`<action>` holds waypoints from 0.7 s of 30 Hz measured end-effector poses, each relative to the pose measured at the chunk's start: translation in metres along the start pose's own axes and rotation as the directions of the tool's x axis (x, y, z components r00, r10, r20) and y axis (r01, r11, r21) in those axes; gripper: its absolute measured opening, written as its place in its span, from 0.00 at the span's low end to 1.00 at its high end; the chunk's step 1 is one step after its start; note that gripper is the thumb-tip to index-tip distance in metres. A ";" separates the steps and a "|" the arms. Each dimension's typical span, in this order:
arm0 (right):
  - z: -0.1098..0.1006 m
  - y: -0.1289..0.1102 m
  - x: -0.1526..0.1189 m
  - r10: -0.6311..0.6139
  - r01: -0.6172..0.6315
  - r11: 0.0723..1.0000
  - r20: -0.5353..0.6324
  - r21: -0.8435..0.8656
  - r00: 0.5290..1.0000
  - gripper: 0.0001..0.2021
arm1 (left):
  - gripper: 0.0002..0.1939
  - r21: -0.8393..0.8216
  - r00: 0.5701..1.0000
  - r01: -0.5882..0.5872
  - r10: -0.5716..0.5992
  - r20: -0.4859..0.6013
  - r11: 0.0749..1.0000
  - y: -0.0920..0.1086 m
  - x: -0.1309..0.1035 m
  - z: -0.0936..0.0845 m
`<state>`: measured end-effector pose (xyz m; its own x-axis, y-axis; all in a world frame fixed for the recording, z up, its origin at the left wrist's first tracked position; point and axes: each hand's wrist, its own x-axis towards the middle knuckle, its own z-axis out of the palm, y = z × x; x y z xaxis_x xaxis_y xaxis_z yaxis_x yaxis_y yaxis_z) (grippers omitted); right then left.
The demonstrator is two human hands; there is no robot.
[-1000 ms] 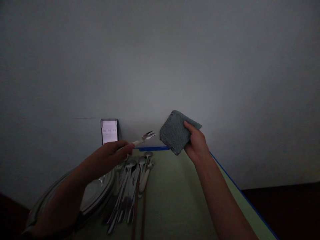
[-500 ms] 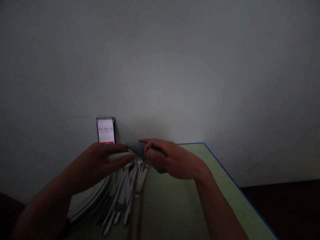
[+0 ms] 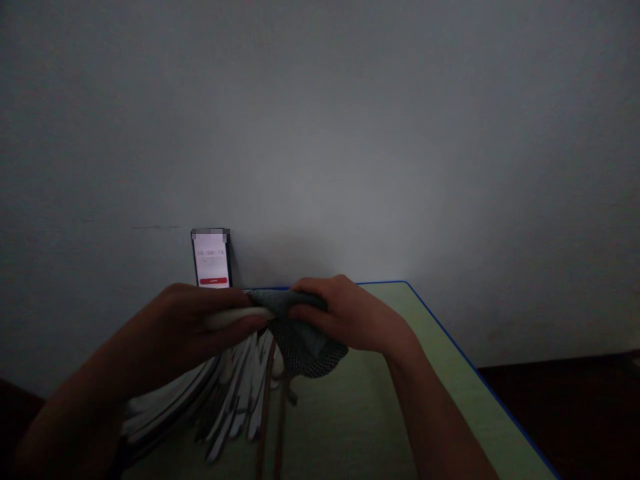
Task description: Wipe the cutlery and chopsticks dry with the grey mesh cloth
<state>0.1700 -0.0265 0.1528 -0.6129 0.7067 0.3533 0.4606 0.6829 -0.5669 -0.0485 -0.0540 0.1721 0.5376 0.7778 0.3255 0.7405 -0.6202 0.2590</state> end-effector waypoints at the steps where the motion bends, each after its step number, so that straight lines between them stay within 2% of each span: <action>1: 0.000 0.000 0.000 -0.012 0.012 1.000 -0.012 -0.024 1.000 0.10 | 0.14 0.003 1.000 0.005 -0.005 0.001 1.000 0.000 0.001 0.000; 6: -0.003 0.001 -0.003 -0.066 0.064 0.997 -0.038 -0.048 0.997 0.10 | 0.15 0.008 1.000 0.007 -0.007 0.005 1.000 -0.001 0.002 0.001; 13: -0.008 0.007 -0.005 -0.039 0.037 0.999 -0.043 -0.025 0.998 0.11 | 0.16 0.018 0.999 0.021 -0.022 0.030 1.000 0.001 0.002 0.001; 18: -0.006 0.013 -0.004 0.017 -0.016 1.000 -0.115 0.015 0.993 0.11 | 0.17 0.020 0.997 0.078 -0.079 0.006 0.997 0.000 0.002 -0.001; 21: -0.003 0.013 -0.001 0.083 -0.055 0.990 -0.224 0.130 0.971 0.12 | 0.17 0.004 0.995 0.087 -0.086 -0.045 0.996 -0.001 0.001 -0.002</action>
<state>0.1787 -0.0178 0.1466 -0.4133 0.7846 0.4622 0.4060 0.6131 -0.6777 -0.0493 -0.0531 0.1741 0.4528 0.8231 0.3427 0.7858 -0.5500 0.2828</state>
